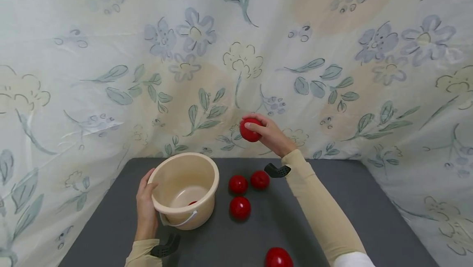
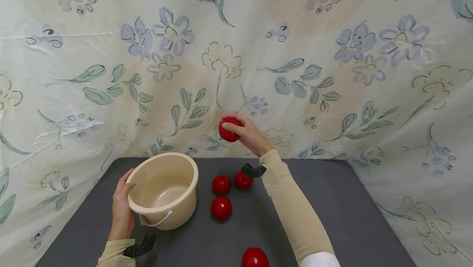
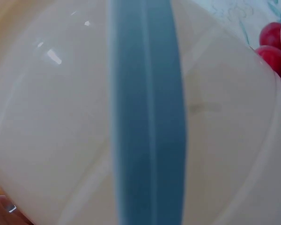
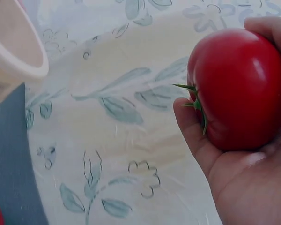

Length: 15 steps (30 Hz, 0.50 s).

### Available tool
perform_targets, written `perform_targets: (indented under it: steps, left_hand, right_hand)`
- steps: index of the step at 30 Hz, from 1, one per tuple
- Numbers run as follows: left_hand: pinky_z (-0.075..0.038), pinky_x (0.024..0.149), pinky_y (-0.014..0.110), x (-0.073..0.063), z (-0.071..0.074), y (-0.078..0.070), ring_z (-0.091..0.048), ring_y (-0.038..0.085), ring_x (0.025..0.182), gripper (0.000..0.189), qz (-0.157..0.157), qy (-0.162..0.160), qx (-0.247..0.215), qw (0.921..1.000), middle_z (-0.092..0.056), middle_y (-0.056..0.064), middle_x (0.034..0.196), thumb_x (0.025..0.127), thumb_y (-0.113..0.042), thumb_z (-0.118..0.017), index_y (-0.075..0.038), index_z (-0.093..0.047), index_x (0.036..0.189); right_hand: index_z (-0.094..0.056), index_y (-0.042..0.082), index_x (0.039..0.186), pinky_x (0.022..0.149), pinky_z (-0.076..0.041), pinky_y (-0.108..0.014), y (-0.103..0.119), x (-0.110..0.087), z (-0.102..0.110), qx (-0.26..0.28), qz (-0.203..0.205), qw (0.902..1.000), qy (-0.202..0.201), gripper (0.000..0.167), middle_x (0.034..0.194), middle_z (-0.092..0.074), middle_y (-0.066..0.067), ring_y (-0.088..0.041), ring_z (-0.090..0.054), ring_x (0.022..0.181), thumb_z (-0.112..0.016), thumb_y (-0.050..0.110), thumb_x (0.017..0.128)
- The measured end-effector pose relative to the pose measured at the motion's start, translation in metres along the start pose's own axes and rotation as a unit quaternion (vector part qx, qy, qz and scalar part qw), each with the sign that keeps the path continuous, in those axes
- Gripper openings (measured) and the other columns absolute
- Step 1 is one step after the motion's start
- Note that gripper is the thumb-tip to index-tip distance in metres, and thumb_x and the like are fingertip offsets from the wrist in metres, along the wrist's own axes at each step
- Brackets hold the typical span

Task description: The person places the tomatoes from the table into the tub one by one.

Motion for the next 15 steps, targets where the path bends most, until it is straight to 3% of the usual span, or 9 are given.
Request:
perform_targets:
  steps: [6,15]
  left_hand:
    - [-0.038,0.096,0.012,-0.001,0.002,-0.001,-0.044,0.008,0.131,0.050,-0.003,-0.004,0.000,1.0000,-0.041,0.005,0.156,0.103,-0.013,-0.035,-0.015,-0.043,0.152]
    - [-0.038,0.097,0.012,-0.001,0.000,0.001,-0.043,0.009,0.132,0.051,-0.003,-0.003,0.010,0.9999,-0.041,0.006,0.157,0.104,-0.015,-0.034,-0.014,-0.041,0.154]
  right_hand:
    - [-0.044,0.001,0.144,0.089,-0.057,-0.030,0.007,0.012,-0.023,0.008,0.003,0.9996,0.027,0.051,0.136,-0.056,-0.009,-0.025,-0.055,0.121,-0.058,0.019,0.098]
    - [-0.059,0.018,0.130,0.089,-0.057,-0.030,0.010,0.022,-0.058,0.035,0.010,0.9955,0.088,0.033,0.141,-0.052,-0.019,-0.023,-0.055,0.121,-0.056,0.015,0.097]
Point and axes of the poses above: each hand's wrist, its own x-axis towards the middle knuckle, its own z-axis out of the back of the hand, y = z × x, the point moved 9 cm from there along x, towards the middle knuckle
